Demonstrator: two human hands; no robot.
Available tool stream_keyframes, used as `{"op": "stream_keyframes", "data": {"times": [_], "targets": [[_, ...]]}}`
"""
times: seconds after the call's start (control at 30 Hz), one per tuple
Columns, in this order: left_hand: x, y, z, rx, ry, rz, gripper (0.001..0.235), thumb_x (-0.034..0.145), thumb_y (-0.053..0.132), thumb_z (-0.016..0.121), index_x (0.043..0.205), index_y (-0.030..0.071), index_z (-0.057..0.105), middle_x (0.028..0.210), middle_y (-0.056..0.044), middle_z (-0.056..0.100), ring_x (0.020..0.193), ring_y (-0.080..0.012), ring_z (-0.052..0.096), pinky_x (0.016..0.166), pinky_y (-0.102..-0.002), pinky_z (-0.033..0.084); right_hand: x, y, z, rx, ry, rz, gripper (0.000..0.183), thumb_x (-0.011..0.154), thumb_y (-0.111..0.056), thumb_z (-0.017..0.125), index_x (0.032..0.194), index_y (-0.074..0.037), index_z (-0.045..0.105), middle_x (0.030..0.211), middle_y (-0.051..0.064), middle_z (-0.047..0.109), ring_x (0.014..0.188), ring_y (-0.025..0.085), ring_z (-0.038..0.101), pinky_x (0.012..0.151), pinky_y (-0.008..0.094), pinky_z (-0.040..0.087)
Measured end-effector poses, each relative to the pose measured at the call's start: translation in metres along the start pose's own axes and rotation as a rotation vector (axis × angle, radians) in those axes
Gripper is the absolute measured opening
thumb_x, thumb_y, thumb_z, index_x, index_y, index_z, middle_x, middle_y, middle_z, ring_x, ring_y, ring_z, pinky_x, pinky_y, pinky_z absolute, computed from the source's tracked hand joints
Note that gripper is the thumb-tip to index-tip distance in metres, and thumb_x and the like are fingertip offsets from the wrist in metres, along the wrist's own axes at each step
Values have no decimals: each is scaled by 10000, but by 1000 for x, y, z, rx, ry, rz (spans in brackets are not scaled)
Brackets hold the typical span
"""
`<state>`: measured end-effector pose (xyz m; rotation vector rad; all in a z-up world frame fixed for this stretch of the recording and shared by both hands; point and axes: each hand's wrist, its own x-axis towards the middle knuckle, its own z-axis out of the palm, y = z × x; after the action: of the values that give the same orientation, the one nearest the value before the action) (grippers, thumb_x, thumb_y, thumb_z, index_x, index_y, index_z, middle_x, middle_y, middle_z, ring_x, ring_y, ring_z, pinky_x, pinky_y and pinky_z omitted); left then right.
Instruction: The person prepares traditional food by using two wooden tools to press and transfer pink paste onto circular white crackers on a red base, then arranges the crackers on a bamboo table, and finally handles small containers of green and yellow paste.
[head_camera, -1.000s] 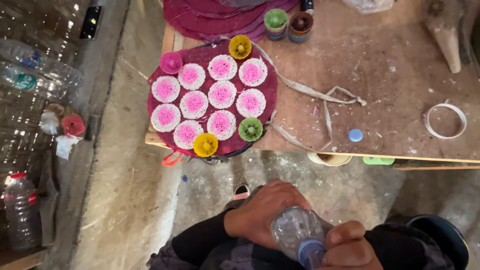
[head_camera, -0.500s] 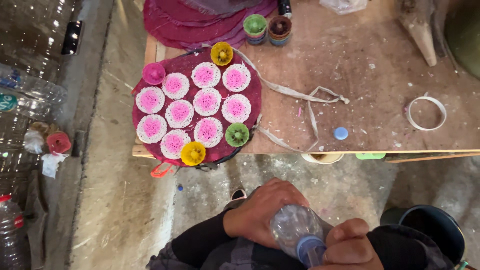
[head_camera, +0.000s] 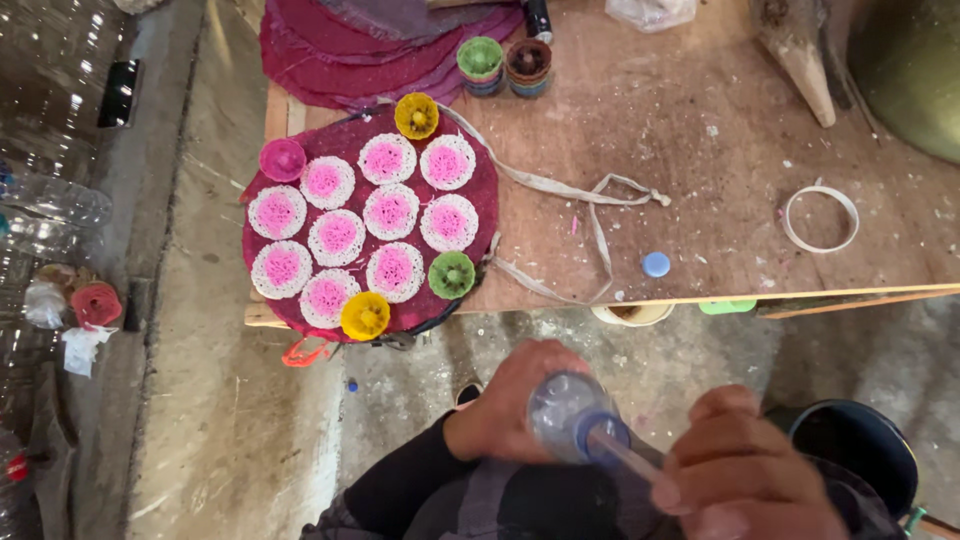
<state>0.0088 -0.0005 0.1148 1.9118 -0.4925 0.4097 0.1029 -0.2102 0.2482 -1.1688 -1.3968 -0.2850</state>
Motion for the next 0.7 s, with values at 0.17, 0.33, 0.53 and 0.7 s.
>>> {"op": "stream_keyframes", "data": {"times": [0.17, 0.33, 0.53, 0.7], "targets": [[-8, -23, 17, 8, 55, -73, 849, 713, 401, 930, 1401, 111, 526, 1302, -96, 636, 1233, -339, 628, 1087, -446, 465, 2, 8, -45, 25, -474, 159, 172, 918, -173, 636, 1029, -47, 674, 1051, 106, 746, 893, 333, 723, 910, 565, 433], [-19, -50, 39, 24, 76, -101, 851, 680, 348, 927, 1388, 106, 521, 1320, -122, 627, 1252, -350, 602, 1103, -461, 436, -49, 18, -85, -26, 433, 660, 35, 1125, -61, 580, 1125, -31, 599, 970, 89, 647, 882, 197, 632, 904, 355, 524], [-42, -65, 69, 65, 143, -181, 862, 679, 263, 955, 1414, 100, 535, 1350, -131, 615, 1282, -344, 585, 1110, -452, 440, -107, 179, -86, -686, -350, 754, 461, 856, -304, 785, 1287, -149, 727, 1056, 167, 698, 893, 353, 693, 717, 449, 554], [-58, -60, 93, 26, 228, -316, 905, 656, 258, 963, 1417, 88, 503, 1361, -163, 554, 1282, -353, 569, 1101, -434, 455, -165, 220, -60, -817, -388, 809, 481, 824, -312, 776, 1255, -109, 708, 1104, 176, 655, 881, 393, 677, 708, 488, 550]]}}
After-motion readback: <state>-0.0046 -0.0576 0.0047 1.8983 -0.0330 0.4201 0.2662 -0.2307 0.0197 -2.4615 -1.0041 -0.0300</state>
